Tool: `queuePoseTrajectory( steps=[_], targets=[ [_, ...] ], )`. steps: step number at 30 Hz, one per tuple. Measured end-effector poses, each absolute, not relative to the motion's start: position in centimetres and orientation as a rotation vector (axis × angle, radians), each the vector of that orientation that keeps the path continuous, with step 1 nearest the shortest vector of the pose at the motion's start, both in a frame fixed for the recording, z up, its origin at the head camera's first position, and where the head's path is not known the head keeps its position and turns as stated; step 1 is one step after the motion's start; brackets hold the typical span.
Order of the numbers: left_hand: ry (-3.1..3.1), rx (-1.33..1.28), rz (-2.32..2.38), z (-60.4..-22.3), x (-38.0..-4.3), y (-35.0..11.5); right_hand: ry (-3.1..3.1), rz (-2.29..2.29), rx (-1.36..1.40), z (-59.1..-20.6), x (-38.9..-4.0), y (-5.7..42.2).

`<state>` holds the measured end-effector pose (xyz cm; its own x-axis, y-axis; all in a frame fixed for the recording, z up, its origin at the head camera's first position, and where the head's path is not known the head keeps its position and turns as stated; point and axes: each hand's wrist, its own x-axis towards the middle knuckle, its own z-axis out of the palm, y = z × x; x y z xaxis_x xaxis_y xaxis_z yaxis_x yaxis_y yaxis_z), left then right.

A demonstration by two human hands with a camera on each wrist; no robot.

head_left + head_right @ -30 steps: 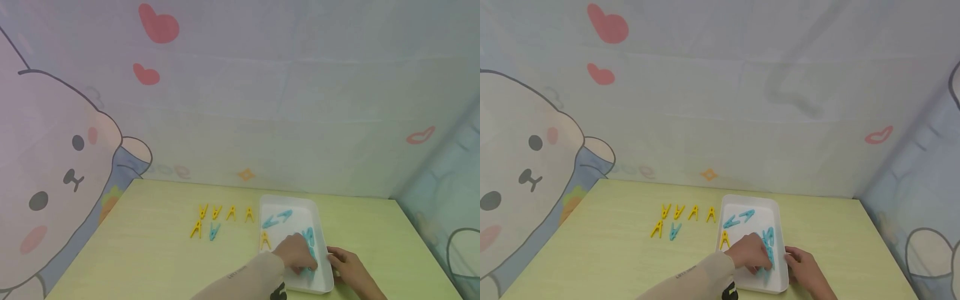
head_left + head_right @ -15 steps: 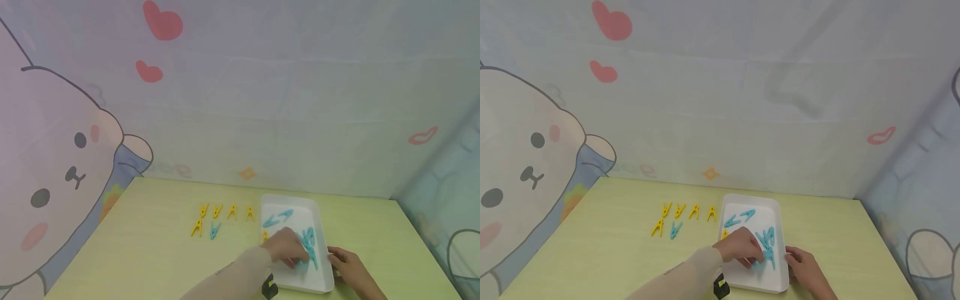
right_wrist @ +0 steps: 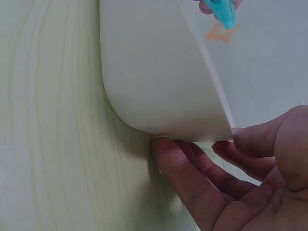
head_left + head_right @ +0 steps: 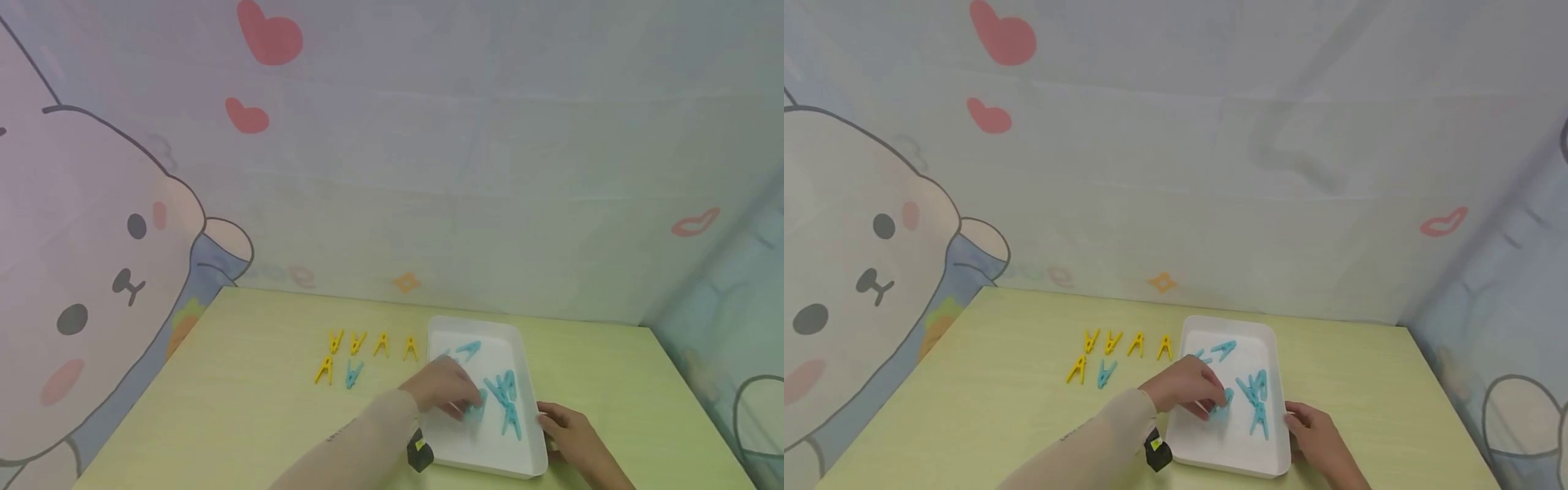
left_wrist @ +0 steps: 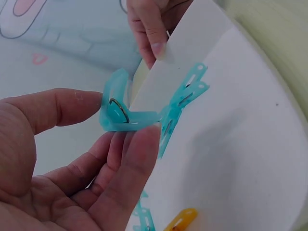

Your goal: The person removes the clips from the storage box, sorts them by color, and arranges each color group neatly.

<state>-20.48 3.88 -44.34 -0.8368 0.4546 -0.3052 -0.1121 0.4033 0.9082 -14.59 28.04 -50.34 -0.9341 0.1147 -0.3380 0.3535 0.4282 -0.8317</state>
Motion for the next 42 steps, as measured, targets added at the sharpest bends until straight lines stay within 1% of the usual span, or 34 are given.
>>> queuePoseTrajectory(
  steps=[9, 18, 24, 33, 42],
  targets=[
    [2.169, 0.266, 1.474, -44.5, -21.8, 0.9, 2.456, -1.525, 0.399, -50.6, -14.6, 28.1],
    [2.127, 0.277, 1.574, -45.0, -23.1, -3.3, 2.454, -1.542, 0.395, -50.6, -14.5, 28.4],
    [2.219, 0.202, 1.549, -45.3, -23.8, -5.2, 2.452, -1.555, 0.390, -50.5, -14.5, 28.2],
    [2.657, 0.125, 1.209, -46.6, -24.6, -6.7, 2.445, -1.537, 0.389, -50.4, -14.8, 28.4],
    [2.877, 0.024, 0.973, -48.0, -24.6, -6.0, 2.440, -1.550, 0.393, -50.9, -14.7, 28.5]
  ],
)
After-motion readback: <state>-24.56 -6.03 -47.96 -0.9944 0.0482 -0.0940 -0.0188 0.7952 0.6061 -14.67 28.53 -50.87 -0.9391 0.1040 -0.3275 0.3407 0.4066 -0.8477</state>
